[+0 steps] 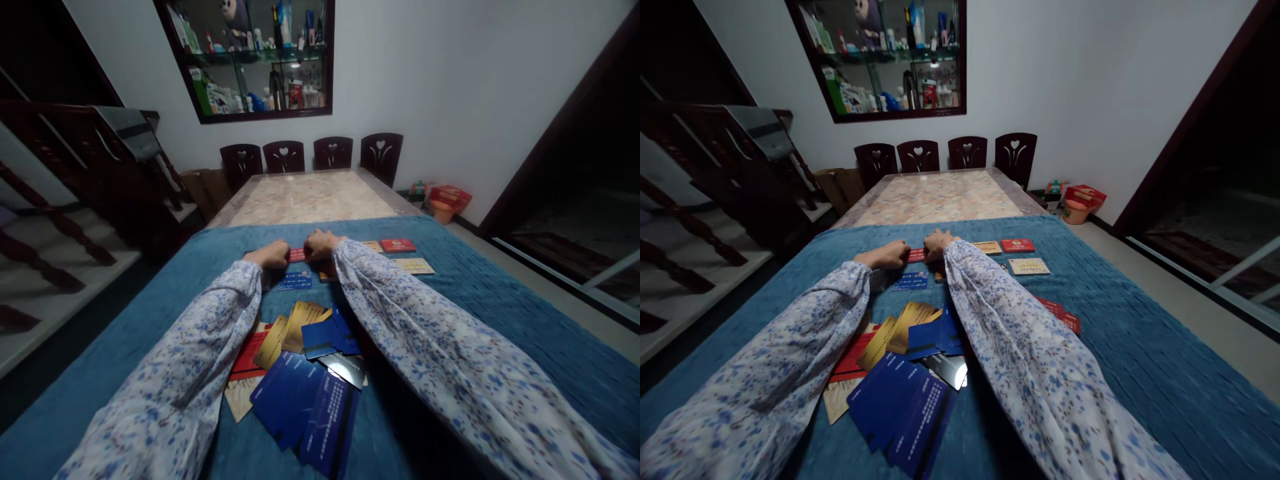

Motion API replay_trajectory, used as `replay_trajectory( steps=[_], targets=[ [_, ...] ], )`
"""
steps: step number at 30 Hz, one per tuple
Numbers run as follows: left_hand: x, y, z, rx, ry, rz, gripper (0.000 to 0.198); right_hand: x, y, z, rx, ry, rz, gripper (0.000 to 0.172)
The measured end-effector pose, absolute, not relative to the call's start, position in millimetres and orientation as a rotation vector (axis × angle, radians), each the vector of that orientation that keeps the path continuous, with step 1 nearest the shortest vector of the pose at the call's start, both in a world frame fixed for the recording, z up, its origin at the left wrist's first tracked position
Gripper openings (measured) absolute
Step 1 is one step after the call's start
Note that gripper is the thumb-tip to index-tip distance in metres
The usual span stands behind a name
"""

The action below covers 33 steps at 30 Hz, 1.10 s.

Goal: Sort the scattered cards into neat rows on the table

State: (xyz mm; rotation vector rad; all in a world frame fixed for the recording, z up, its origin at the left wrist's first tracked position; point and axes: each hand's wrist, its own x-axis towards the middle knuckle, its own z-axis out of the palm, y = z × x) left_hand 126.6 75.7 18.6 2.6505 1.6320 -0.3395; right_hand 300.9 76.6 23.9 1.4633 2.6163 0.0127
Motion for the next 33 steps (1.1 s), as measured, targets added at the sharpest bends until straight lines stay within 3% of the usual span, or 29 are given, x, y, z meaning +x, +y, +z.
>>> replay_trajectory(
  steps=[16,33],
  targets=[
    [130,67,20,2.652,1.682,-0.335,0.032,292,71,26,1.49,2.568,0.047,0.038],
    [122,58,27,2.73,1.709,-0.277,0.032,316,69,36,1.466,2.687,0.136,0.05]
  ],
)
